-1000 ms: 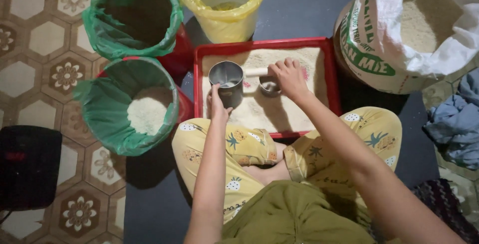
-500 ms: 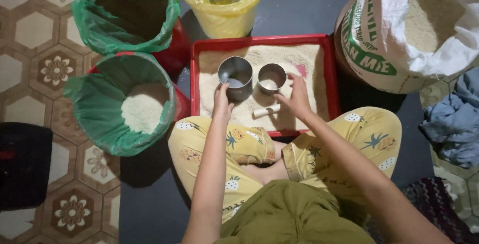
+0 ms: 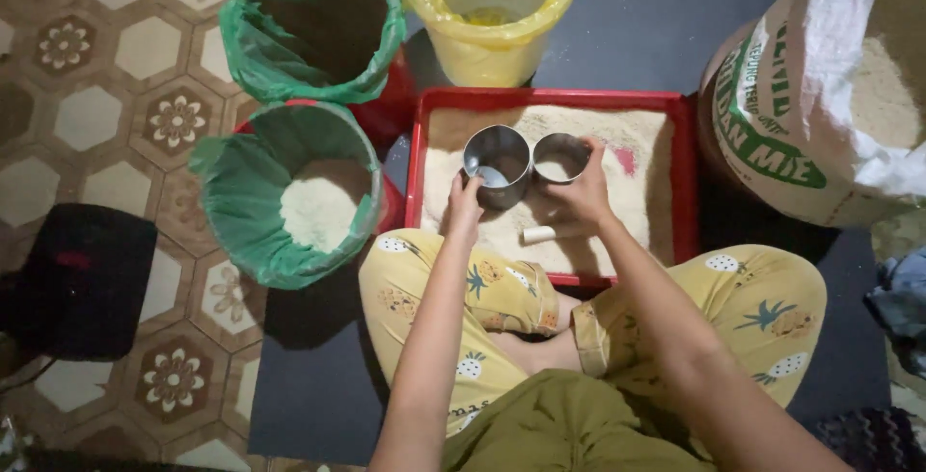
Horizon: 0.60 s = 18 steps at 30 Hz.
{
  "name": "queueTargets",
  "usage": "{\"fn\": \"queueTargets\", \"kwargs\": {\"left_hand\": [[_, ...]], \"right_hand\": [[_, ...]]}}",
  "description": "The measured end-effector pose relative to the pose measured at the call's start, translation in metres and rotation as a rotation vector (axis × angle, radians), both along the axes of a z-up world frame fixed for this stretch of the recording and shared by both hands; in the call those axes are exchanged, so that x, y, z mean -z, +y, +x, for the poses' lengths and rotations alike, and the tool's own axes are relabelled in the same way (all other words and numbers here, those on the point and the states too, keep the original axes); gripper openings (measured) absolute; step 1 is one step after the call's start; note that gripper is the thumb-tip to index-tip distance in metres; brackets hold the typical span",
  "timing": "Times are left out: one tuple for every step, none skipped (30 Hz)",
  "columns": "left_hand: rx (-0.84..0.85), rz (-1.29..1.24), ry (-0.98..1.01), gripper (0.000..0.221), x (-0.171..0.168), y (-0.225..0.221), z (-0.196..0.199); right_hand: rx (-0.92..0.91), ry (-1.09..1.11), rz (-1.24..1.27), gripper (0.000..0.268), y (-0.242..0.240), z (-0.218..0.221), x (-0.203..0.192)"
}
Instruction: Transferring white powder from large bags and buckets into a red tray using small metal cups and leveling the surface with a wooden stick.
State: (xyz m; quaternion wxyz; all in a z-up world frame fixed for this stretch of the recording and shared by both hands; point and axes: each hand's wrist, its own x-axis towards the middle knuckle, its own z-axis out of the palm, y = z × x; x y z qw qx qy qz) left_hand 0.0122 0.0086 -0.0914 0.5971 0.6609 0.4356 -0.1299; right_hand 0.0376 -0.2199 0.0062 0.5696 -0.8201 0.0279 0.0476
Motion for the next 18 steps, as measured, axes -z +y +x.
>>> {"fn": "queueTargets", "kwargs": {"left_hand": [[-0.001,-0.001,0.001,0.070,-0.012,-0.006,-0.002],[-0.074,-0.093,-0.095,0.070,-0.025,-0.010,-0.003],[-0.148,-0.185,-0.191,0.071,-0.039,-0.015,-0.005],[-0.149,-0.184,-0.191,0.071,-0.042,-0.017,-0.006],[-0.135,-0.185,-0.200,0.071,-0.046,-0.019,-0.007],[-0.119,-0.185,-0.208,0.072,-0.050,-0.019,-0.009],[-0.119,-0.181,-0.208,0.072,-0.043,-0.016,-0.007],[-0.082,-0.134,-0.181,0.072,-0.036,-0.015,-0.005],[-0.046,-0.087,-0.155,0.073,-0.029,-0.015,-0.003],[-0.050,-0.091,-0.155,0.073,-0.019,-0.015,-0.002],[0.017,-0.015,-0.094,0.067,-0.009,-0.014,-0.001],[0.079,0.063,-0.036,0.062,-0.001,-0.012,0.001],[0.069,0.060,-0.040,0.062,-0.020,-0.014,-0.005],[0.010,-0.067,-0.187,0.060,-0.040,-0.014,-0.011],[-0.049,-0.191,-0.337,0.059,-0.061,-0.014,-0.017],[-0.060,-0.190,-0.340,0.059,-0.045,-0.015,-0.012],[-0.096,-0.175,-0.344,0.062,-0.029,-0.017,-0.007],[-0.126,-0.161,-0.347,0.065,-0.012,-0.020,-0.001]], "right_hand": [[-0.001,0.001,-0.001,0.111,-0.005,0.005,0.007],[0.020,-0.044,0.025,0.114,-0.010,0.010,0.014],[0.040,-0.090,0.050,0.117,-0.014,0.016,0.021],[0.039,-0.089,0.052,0.117,-0.015,0.020,0.012],[0.017,-0.182,0.104,0.117,-0.017,0.023,0.004],[-0.002,-0.275,0.159,0.118,-0.017,0.026,-0.004],[-0.001,-0.274,0.162,0.118,-0.011,0.026,-0.030],[-0.064,-0.272,0.130,0.115,-0.008,0.026,-0.057],[-0.126,-0.271,0.098,0.113,-0.004,0.025,-0.085],[-0.130,-0.270,0.095,0.113,0.008,0.027,-0.107],[-0.187,-0.278,0.009,0.114,0.020,0.029,-0.130],[-0.250,-0.289,-0.074,0.115,0.035,0.032,-0.153],[-0.260,-0.293,-0.076,0.115,0.049,0.031,-0.173],[-0.443,-0.525,-0.181,0.109,0.064,0.032,-0.193],[-0.626,-0.758,-0.285,0.103,0.079,0.031,-0.214],[-0.636,-0.762,-0.283,0.103,0.102,0.030,-0.228],[-0.718,-0.865,-0.397,0.105,0.124,0.030,-0.241],[-0.793,-0.966,-0.515,0.106,0.145,0.029,-0.255]]}}
